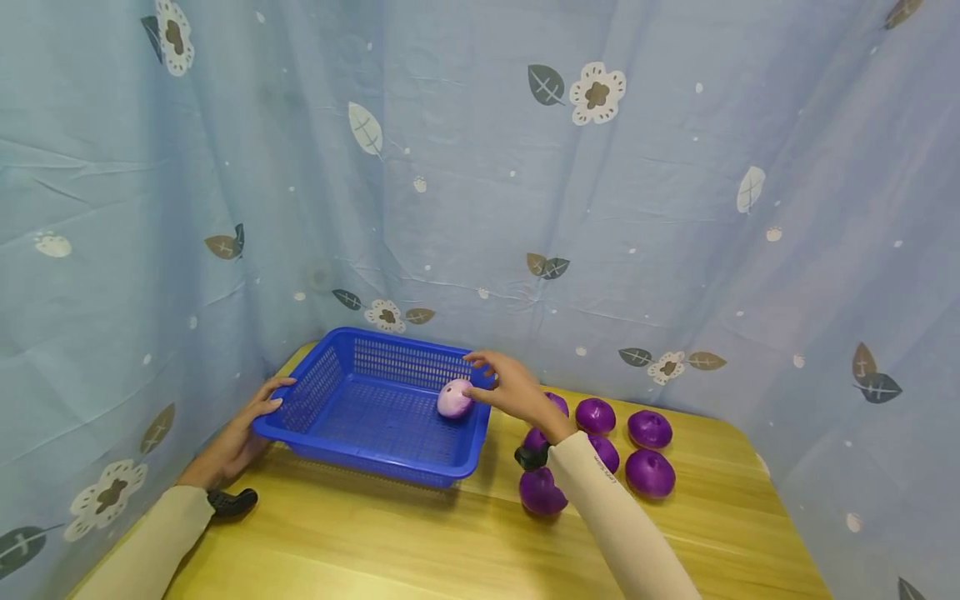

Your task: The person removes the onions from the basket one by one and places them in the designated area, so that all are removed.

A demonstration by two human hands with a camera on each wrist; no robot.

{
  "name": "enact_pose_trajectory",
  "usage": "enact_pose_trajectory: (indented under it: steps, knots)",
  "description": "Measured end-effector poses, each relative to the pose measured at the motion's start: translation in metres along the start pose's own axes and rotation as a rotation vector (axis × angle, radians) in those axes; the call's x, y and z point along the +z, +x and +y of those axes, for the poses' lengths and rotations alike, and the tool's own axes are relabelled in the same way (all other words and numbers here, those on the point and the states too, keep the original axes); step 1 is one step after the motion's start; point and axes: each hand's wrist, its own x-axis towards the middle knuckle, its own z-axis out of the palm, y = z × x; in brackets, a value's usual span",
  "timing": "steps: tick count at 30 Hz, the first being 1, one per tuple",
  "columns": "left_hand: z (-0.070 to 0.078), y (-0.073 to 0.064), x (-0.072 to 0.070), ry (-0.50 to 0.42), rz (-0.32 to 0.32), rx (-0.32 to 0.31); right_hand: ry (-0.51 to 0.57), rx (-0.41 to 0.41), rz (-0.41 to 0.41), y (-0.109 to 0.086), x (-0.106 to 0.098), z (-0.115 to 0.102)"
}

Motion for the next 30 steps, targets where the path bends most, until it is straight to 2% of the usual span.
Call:
enact_pose_trajectory:
  steps: [8, 12, 20, 30]
  knots:
    - [-0.002, 0.001, 0.002, -0.001, 0.005, -0.016, 0.0, 0.035, -0.073, 0.028, 0.021, 0.007]
    - [-0.001, 0.002, 0.001, -0.004, 0.004, -0.013, -0.029, 0.029, -0.101, 0.04, 0.027, 0.004]
    - [-0.002, 0.004, -0.002, -0.007, 0.022, -0.014, -0.067, 0.034, -0.208, 0.061, 0.035, -0.005]
    - [0.001, 0.003, 0.0, 0.0, 0.043, -0.019, -0.157, 0.124, -0.313, 0.082, 0.048, -0.006]
